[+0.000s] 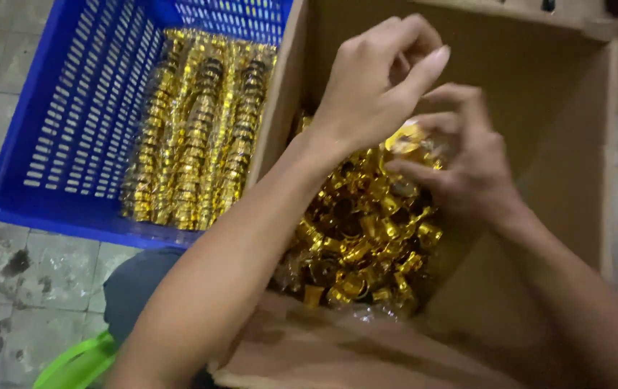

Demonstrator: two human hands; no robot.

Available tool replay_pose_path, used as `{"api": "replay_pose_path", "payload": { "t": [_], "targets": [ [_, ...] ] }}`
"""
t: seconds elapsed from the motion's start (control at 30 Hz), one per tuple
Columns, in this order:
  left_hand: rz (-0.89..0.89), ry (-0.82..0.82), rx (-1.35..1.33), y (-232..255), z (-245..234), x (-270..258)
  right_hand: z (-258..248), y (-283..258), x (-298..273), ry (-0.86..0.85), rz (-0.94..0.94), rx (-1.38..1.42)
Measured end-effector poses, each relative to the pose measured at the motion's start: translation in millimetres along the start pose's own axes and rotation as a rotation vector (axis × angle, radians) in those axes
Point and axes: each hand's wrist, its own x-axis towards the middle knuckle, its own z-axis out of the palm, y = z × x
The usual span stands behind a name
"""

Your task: The person repeatedly picks small gold-colored items from a cardboard box, wraps each one in a clear plastic bag, and places the wrapped items into a blue plastic basket. The person also discards empty plastic bags into a red basin.

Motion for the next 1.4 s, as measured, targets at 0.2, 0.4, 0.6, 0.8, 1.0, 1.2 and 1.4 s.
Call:
{"api": "replay_pose_path", "payload": {
  "t": [0.2,0.4,0.6,0.8,1.0,1.2,1.4],
  "targets": [
    [0.007,-0.265,-0.044,22,0,-7,-24,17,-12,0.41,-0.408,0.151],
    [0.042,-0.365,-0.095,19,3,-12,-27,32,-6,0.437,-0.447,0.205],
    [0.121,-0.236,-0.07,17,12,-18,-33,20,-8,0.32,-0.385,0.327],
    [0.238,-0.128,0.049,29,19,-26,-22,22,-11,0.138,-0.301,0.754],
    [0.176,-0.059,0.017,39,18,-31,-19,31,-6,0.155,-0.322,0.851],
    [0.058,-0.057,-0.052,44,17,-32,-20,36,-10,0.298,-0.409,0.666],
    [0.078,-0.142,-0.106,37,19,-26,-34,33,-10,0.479,-0.462,0.177]
  ]
}}
